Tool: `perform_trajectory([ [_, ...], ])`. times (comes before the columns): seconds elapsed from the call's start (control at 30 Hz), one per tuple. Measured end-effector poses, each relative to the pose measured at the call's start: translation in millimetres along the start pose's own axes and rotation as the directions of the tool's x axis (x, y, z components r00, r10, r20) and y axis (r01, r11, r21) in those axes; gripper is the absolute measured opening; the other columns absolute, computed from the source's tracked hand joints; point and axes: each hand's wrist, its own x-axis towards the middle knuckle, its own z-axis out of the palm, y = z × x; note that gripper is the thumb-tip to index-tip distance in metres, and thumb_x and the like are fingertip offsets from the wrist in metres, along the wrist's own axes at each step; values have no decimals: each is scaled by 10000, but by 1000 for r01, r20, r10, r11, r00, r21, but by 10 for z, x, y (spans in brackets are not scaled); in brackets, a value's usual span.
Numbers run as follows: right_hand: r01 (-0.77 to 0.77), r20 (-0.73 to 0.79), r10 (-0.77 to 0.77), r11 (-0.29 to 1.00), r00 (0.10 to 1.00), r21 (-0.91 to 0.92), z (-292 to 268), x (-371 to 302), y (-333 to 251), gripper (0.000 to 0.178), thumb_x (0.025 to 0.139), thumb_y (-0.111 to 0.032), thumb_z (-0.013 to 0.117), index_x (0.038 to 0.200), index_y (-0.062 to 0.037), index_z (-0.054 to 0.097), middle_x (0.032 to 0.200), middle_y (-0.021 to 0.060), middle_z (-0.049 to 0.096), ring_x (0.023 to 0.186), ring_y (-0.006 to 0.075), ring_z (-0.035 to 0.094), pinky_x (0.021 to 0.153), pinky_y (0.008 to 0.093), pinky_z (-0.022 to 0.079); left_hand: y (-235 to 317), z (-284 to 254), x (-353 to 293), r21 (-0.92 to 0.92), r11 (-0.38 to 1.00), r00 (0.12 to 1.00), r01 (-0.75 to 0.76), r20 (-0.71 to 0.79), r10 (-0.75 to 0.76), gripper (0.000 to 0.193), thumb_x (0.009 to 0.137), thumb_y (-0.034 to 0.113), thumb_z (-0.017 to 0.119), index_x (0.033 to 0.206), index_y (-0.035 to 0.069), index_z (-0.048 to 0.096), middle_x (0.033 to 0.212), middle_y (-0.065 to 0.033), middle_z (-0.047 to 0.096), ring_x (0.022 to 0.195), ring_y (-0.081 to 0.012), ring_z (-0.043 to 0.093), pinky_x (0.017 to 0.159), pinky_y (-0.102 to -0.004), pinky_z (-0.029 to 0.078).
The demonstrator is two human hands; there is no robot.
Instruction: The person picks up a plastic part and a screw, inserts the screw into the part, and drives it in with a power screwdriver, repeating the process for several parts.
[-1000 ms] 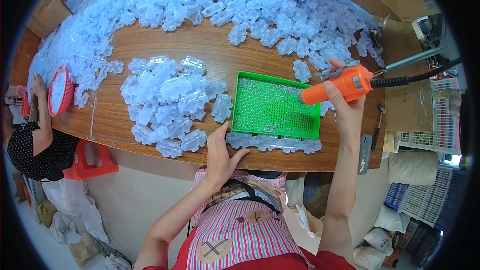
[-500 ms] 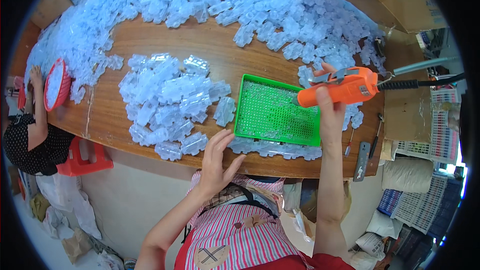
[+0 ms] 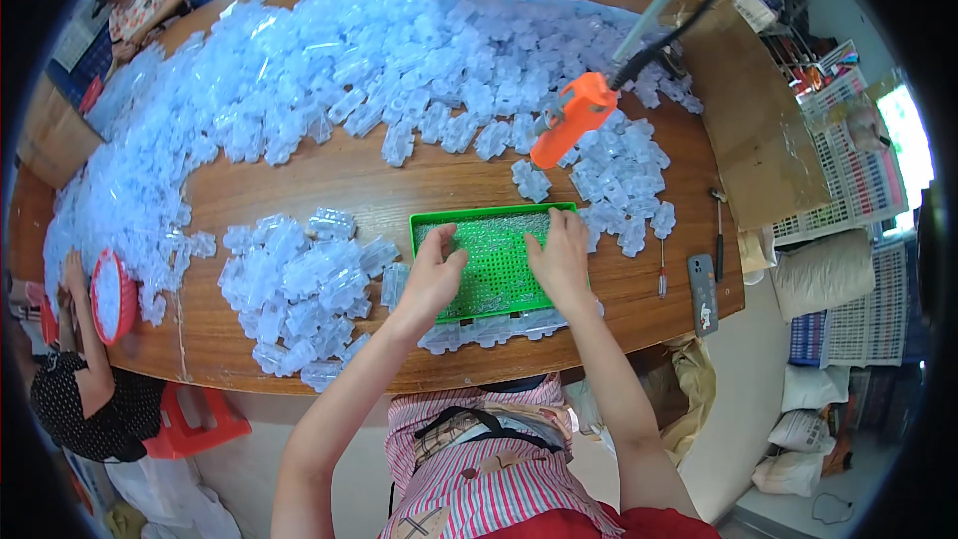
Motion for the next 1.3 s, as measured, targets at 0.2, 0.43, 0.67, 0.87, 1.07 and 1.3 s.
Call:
perform_trajectory([
  [0.2, 12, -82, -8, 999, 997, 44, 157, -1, -241, 420, 780, -199, 731, 1037, 57, 520, 1099, 204, 494, 1017, 361, 483, 886, 438, 412, -55, 103, 159, 150, 989, 1000, 7, 20, -10, 579, 900, 107, 540, 1431, 13, 331, 1415, -162, 410, 1255, -249, 437, 1036, -345, 354],
  [0.43, -109, -188, 100, 993, 977, -40, 334, 50, -383, 403, 767, -271, 741, 958, 20, 539, 1039, 190, 528, 988, 353, 502, 847, 447, 434, -104, 232, 295, 88, 996, 1000, -8, 2, 7, 619, 837, 66, 531, 1417, -10, 329, 1335, -205, 436, 1191, -289, 467, 1008, -370, 390],
  [0.67, -207, -188, 231, 968, 955, 140, 539, 88, -593, 328, 787, -204, 701, 949, 15, 518, 1027, 191, 529, 965, 353, 520, 838, 422, 459, -121, 99, 261, -50, 999, 1000, 11, 8, -11, 620, 824, 19, 526, 1416, -7, 345, 1348, -131, 459, 1185, -223, 473, 1007, -335, 376],
  [0.87, -151, -135, 150, 988, 979, 0, 612, 108, -692, 188, 818, -51, 501, 969, 50, 546, 1013, 219, 559, 970, 343, 554, 782, 384, 533, -244, -25, 375, -122, 992, 999, 16, 32, -12, 568, 808, -30, 475, 1370, -19, 391, 1232, -84, 497, 1073, -172, 494, 947, -289, 400],
  [1.07, 14, -12, -14, 999, 1000, 47, 643, 59, -567, 252, 801, -33, 528, 1023, 83, 548, 1077, 206, 520, 1014, 331, 521, 809, 363, 532, -268, 46, 419, -160, 987, 996, -2, 84, 16, 569, 841, -27, 457, 1398, -37, 341, 1302, -138, 465, 1118, -200, 491, 985, -308, 386],
  [1.3, 158, 80, -151, 982, 985, -100, 597, 103, -581, 241, 783, -47, 560, 993, 71, 548, 1011, 200, 545, 943, 325, 567, 719, 361, 565, -136, 51, 334, -326, 945, 999, 34, 38, -23, 519, 839, -43, 489, 1344, -65, 373, 1182, -103, 533, 990, -162, 548, 818, -251, 441],
])
